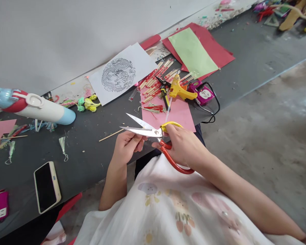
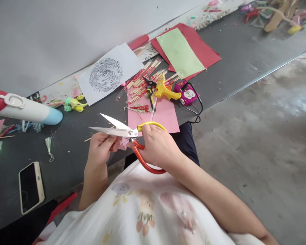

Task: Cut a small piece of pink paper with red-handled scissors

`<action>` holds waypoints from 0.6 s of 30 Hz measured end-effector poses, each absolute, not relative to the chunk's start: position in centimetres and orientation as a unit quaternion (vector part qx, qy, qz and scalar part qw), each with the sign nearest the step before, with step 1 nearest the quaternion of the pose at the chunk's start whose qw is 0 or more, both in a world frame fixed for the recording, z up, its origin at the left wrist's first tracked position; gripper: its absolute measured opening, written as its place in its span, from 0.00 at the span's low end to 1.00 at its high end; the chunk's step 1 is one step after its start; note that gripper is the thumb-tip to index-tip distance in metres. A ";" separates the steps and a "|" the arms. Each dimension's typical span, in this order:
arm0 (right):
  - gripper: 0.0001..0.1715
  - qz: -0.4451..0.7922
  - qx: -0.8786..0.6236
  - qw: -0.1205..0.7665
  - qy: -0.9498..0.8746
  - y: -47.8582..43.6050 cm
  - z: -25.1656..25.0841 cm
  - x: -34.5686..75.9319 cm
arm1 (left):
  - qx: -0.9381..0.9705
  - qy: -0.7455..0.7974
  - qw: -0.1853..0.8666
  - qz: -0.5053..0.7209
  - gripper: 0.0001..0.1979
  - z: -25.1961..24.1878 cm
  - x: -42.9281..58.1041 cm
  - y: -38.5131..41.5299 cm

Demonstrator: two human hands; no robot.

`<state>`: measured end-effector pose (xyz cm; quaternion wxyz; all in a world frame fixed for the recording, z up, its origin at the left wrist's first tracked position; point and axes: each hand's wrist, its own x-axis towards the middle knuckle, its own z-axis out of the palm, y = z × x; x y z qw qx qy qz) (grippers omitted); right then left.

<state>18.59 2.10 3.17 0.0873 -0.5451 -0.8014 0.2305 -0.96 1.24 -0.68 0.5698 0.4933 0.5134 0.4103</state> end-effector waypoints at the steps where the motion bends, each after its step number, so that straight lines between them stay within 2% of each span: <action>1: 0.23 0.230 -0.551 0.084 -0.798 2.0 3.2 18.6 | 0.497 0.514 0.566 0.410 0.17 -0.6 -0.9 1.2; 6: 0.24 0.224 -0.565 0.077 -0.790 1.9 3.3 18.5 | 0.557 0.545 0.482 0.402 0.19 -0.1 -0.4 1.1; 8: 0.25 0.223 -0.569 0.086 -0.786 1.9 3.4 18.4 | 0.613 0.578 0.373 0.388 0.18 0.0 -0.1 0.9; 11: 0.27 0.237 -0.578 0.098 -0.774 1.9 3.4 18.3 | 0.671 0.619 0.130 0.387 0.11 0.0 0.6 0.6; 13: 0.28 0.244 -0.571 0.107 -0.776 1.9 3.4 18.4 | 0.695 0.611 0.042 0.378 0.11 -0.2 0.9 0.4; 15: 0.31 0.247 -0.546 0.120 -0.792 1.9 3.3 18.5 | 0.708 0.600 0.017 0.372 0.12 -0.2 1.0 0.2; 18: 0.34 0.256 -0.503 0.141 -0.813 1.9 3.0 18.9 | 0.710 0.594 0.034 0.376 0.12 0.1 1.0 0.1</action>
